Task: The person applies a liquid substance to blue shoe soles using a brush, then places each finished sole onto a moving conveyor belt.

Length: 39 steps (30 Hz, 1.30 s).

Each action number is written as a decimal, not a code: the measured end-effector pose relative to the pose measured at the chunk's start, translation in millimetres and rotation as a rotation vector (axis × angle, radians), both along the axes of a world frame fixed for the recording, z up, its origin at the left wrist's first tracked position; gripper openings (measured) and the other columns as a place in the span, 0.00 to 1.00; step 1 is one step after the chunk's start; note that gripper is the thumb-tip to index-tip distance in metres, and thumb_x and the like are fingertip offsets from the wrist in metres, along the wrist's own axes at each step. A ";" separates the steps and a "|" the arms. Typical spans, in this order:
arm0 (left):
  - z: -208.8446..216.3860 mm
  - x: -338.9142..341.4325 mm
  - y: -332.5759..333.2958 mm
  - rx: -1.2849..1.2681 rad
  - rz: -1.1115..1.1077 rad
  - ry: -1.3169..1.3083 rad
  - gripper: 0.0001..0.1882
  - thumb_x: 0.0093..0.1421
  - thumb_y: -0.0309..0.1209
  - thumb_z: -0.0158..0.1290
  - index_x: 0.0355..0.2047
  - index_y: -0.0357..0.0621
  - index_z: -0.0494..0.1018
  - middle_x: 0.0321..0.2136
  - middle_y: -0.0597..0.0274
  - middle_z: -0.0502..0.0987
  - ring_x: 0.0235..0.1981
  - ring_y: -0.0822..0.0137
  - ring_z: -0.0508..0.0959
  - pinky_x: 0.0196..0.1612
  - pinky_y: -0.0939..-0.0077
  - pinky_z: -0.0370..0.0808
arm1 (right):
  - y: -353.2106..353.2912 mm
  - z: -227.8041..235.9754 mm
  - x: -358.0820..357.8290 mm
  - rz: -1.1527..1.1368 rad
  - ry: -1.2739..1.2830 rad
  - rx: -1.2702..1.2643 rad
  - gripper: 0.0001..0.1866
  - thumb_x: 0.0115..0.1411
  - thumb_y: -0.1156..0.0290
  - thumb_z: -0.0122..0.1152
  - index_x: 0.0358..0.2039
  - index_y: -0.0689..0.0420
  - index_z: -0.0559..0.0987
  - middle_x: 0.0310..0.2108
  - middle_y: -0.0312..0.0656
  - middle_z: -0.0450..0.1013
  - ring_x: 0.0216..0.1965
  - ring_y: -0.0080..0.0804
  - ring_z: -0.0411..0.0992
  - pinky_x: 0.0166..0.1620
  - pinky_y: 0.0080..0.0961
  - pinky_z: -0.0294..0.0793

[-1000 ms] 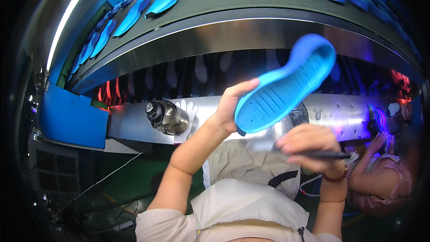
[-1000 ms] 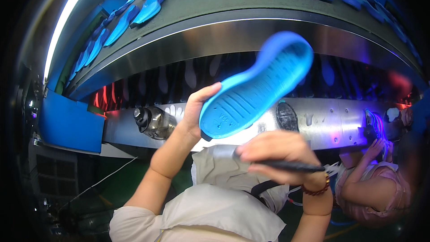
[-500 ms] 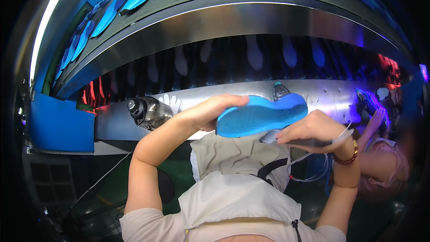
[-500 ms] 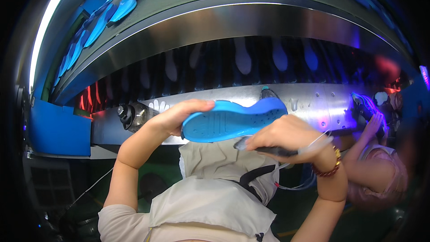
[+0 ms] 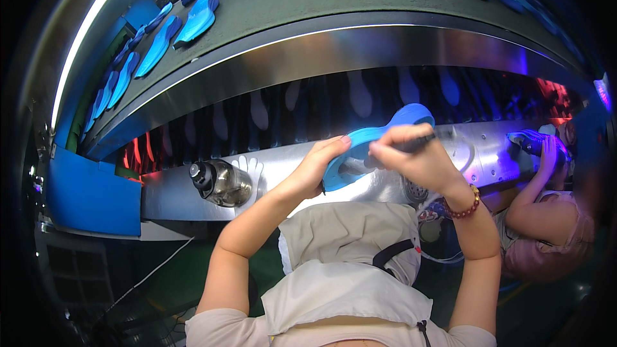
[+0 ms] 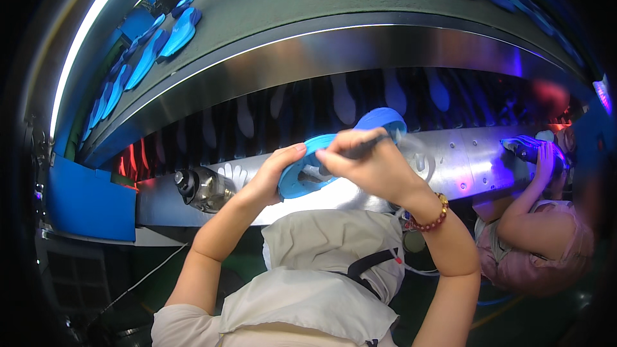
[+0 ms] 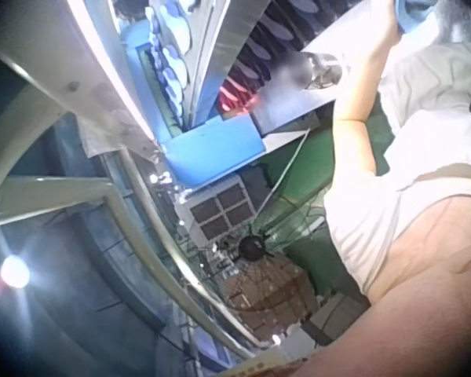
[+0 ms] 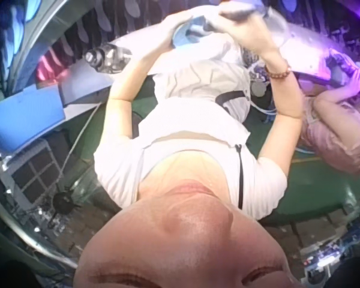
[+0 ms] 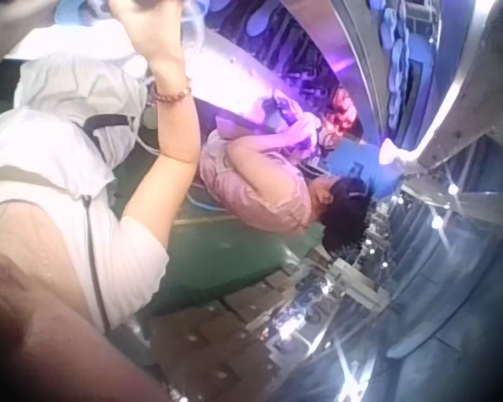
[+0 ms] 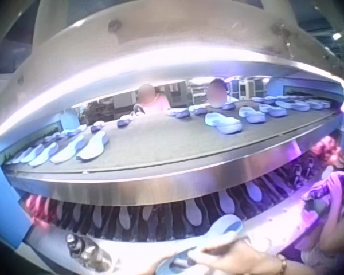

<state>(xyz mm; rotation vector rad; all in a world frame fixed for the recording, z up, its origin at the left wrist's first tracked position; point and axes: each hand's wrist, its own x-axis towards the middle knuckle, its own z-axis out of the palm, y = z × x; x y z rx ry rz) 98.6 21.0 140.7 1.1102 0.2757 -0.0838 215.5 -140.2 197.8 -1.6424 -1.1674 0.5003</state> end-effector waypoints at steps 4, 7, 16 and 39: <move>-10.4 4.4 -1.6 0.105 0.064 -0.085 0.21 0.60 0.41 0.43 0.44 0.36 0.68 0.35 0.59 0.73 0.33 0.73 0.72 0.36 0.80 0.70 | 22.2 4.6 -0.4 -0.064 0.234 -0.073 0.12 0.54 0.69 0.56 0.20 0.65 0.75 0.15 0.38 0.70 0.16 0.19 0.69 0.20 0.14 0.67; -14.8 8.6 0.0 0.213 0.088 -0.086 0.20 0.60 0.40 0.42 0.44 0.36 0.68 0.35 0.59 0.73 0.33 0.73 0.72 0.36 0.81 0.70 | 30.7 4.0 1.2 -0.141 0.314 -0.090 0.13 0.54 0.67 0.56 0.20 0.65 0.74 0.15 0.37 0.69 0.15 0.19 0.69 0.19 0.14 0.69; -18.5 5.4 -3.1 0.312 0.180 -0.116 0.21 0.61 0.40 0.41 0.47 0.37 0.68 0.38 0.58 0.72 0.35 0.71 0.72 0.39 0.77 0.69 | 38.8 -19.2 24.8 -0.246 0.335 -0.042 0.16 0.54 0.65 0.55 0.15 0.64 0.72 0.13 0.41 0.70 0.12 0.24 0.70 0.17 0.16 0.70; -12.8 -29.5 22.9 -0.299 0.169 -0.191 0.30 0.58 0.45 0.41 0.52 0.31 0.59 0.43 0.43 0.70 0.42 0.53 0.74 0.45 0.62 0.72 | -46.4 -65.5 10.1 0.016 0.978 0.639 0.09 0.55 0.74 0.50 0.30 0.66 0.75 0.30 0.53 0.74 0.33 0.37 0.74 0.40 0.28 0.72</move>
